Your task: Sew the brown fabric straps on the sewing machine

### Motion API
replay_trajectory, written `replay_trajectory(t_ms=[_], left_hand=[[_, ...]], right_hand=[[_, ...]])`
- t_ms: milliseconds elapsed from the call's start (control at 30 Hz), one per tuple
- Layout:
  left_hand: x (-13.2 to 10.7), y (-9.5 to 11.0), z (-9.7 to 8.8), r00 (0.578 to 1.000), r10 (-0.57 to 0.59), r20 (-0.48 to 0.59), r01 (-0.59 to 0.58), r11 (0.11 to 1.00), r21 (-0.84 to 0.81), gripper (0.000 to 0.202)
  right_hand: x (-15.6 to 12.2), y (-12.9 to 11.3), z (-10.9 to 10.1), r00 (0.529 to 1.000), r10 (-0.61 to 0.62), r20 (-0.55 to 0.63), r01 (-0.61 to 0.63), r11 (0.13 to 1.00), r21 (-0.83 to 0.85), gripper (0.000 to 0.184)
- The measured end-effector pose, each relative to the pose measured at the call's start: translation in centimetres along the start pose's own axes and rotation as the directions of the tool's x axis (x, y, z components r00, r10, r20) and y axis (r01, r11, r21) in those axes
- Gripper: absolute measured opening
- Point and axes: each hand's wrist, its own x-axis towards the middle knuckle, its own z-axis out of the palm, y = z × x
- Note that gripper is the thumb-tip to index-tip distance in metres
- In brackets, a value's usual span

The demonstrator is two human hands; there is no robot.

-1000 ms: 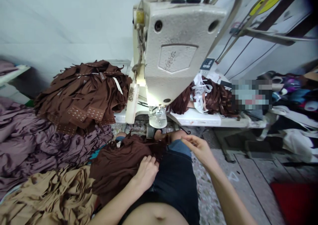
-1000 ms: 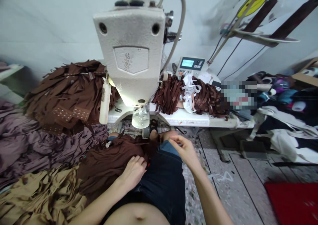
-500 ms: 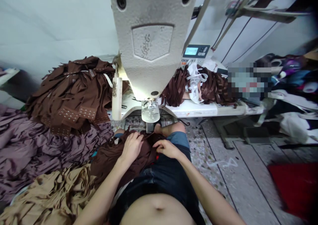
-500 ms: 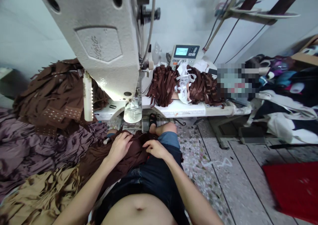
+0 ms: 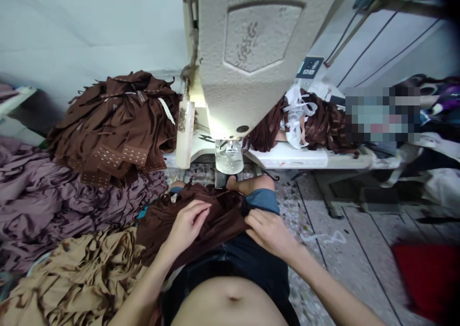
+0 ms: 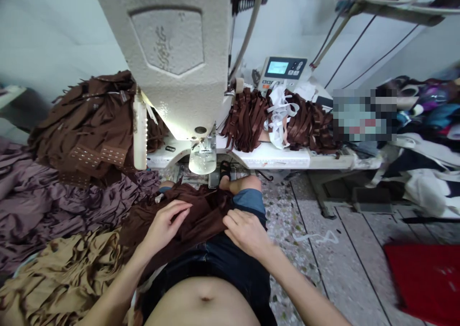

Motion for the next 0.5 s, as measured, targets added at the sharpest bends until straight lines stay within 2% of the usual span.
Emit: replay_trajectory(t_ms=[67,133,200,300,367,400,467,500], left_hand=[[0.6,0.6,0.6,0.996,-0.031,0.082,0.038,0.996,-0.086,0.032],[1.4,1.2,1.6,0.984,-0.068,0.166,0.095,0.982,-0.164,0.038],[2.2,1.8,2.7,0.968,-0.110,0.226,0.165,0.957,-0.239,0.050],[3.1,2.9,4.0,0.955,-0.159,0.249,0.243,0.902,-0.357,0.063],[3.5,3.8,4.3,0.956,-0.172,0.238,0.262,0.865,-0.428,0.064],[3.7,4.3,4.2,0.959,-0.176,0.223,0.262,0.850,-0.458,0.063],[3.9,5.4,3.8,0.968,-0.182,0.170,0.244,0.829,-0.504,0.060],[4.0,6.1,3.5,0.973,-0.181,0.142,0.228,0.824,-0.519,0.057]], right_hand=[[-1.4,-0.3,-1.7,0.972,-0.105,-0.212,0.103,0.994,-0.020,0.019],[-2.2,-0.7,-2.6,0.925,-0.161,-0.344,0.165,0.986,-0.017,0.022],[-2.4,-1.1,-2.9,0.893,-0.189,-0.407,0.191,0.981,-0.036,0.024],[-2.2,-1.5,-2.5,0.872,-0.187,-0.452,0.183,0.982,-0.054,0.025],[-2.0,-1.5,-2.4,0.894,-0.089,-0.439,0.113,0.993,0.029,0.022],[-1.8,-1.5,-2.4,0.919,-0.011,-0.393,0.061,0.992,0.115,0.018],[-1.3,-1.3,-2.7,0.965,0.132,-0.226,-0.045,0.935,0.351,0.012],[-1.0,-1.1,-2.9,0.973,0.183,-0.139,-0.095,0.871,0.481,0.021]])
